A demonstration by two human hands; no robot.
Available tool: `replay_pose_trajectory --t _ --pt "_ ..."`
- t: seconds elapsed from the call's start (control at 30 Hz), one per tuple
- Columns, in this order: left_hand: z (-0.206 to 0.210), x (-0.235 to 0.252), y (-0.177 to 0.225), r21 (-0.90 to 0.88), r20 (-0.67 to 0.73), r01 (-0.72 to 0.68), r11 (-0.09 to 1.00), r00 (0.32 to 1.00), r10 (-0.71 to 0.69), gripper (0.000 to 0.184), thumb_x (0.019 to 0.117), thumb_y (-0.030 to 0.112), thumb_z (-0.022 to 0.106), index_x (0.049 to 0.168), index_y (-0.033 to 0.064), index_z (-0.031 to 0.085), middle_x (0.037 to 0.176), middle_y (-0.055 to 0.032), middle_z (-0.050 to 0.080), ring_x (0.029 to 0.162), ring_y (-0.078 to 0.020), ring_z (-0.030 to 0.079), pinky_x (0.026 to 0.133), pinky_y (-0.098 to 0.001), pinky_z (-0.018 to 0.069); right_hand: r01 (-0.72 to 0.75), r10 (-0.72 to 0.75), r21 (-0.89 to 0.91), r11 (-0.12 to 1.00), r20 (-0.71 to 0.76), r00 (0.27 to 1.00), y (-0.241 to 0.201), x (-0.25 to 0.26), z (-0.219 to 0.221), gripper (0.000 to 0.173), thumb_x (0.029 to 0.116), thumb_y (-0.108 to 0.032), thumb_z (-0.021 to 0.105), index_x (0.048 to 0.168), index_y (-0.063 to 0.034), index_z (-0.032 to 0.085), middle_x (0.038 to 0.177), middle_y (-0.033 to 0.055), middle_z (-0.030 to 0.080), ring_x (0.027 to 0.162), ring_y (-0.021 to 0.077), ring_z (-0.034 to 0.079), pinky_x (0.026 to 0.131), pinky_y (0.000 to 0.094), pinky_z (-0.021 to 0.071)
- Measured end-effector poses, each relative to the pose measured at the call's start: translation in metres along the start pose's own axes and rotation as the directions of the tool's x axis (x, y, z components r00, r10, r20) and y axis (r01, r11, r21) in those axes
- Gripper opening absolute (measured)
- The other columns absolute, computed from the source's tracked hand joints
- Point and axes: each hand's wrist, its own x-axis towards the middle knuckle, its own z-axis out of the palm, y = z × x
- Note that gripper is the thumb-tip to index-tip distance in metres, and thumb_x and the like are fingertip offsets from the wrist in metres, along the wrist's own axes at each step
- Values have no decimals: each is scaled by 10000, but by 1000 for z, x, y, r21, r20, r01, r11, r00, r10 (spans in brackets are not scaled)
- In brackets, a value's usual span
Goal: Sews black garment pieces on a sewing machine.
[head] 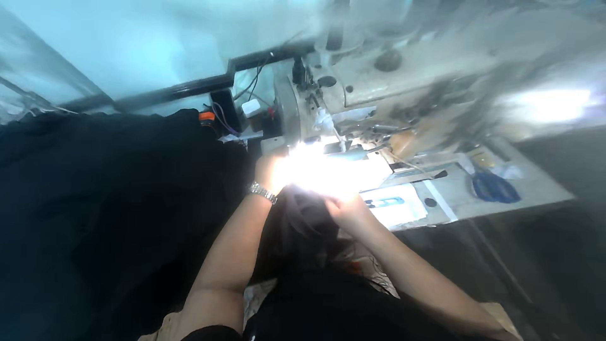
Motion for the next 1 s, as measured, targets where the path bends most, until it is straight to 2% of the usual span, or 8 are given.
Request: replay_pose_trajectory --t 0.17,0.33,0.47,0.57,0.63,0.77,0.9,1.0 --pt "6 27 1 -314 183 266 911 959 -217 281 1009 75 602 1258 -56 587 1167 -161 633 1076 -183 611 968 -322 502 -11 16 -150 989 32 999 -10 12 0 298 1050 -152 514 1229 -85 742 1091 151 756 1034 316 727 903 514 573" --pt "13 40 -14 -84 221 143 986 968 -121 323 932 136 704 1162 -87 661 1181 -257 670 1159 -350 632 1020 -508 491 60 -66 -130 990 -42 997 -10 7 10 303 1049 -152 528 1276 -140 728 1170 81 747 1088 236 715 969 433 571" --pt "8 46 -8 -141 260 220 965 949 -178 313 921 100 716 1176 -72 660 1170 -234 676 1129 -304 639 1004 -470 494 71 -80 -146 987 -58 995 -9 9 14 303 1051 -157 517 1261 -136 736 1146 90 753 1077 251 719 959 438 574" --pt "3 44 0 -239 263 347 907 922 -284 322 936 80 722 1226 -26 631 1172 -150 645 1076 -164 609 980 -328 487 61 -71 -162 985 -59 996 -8 10 14 301 1052 -174 513 1242 -133 744 1118 93 759 1064 246 724 947 434 579" --pt "6 47 -3 -204 224 293 934 943 -246 277 916 85 727 1144 -61 671 1128 -205 683 1064 -244 647 963 -426 504 41 -47 -161 986 -36 998 -8 10 13 311 1059 -180 503 1263 -131 733 1140 94 755 1084 244 719 963 432 571" --pt "3 50 0 -230 192 232 945 963 -189 271 935 115 727 1175 -3 680 1114 -144 693 1039 -187 641 966 -372 488 58 -72 -159 986 -83 994 -6 11 17 291 1046 -158 527 1236 -115 743 1120 101 756 1058 257 726 936 454 583" --pt "12 61 -17 -124 216 136 983 971 -107 261 891 162 743 1088 0 686 1062 -185 705 1039 -311 677 907 -537 533 38 -50 -149 988 -75 996 -15 9 13 296 1049 -145 520 1237 -102 744 1124 120 756 1067 285 725 936 475 581" --pt "5 53 -8 -105 235 155 982 964 -127 294 938 148 710 1136 -68 679 1142 -253 686 1128 -368 645 989 -547 490 -25 24 -77 997 -15 1000 -44 8 -4 303 1050 -67 507 1260 -32 723 1151 189 739 1103 342 704 975 499 542"
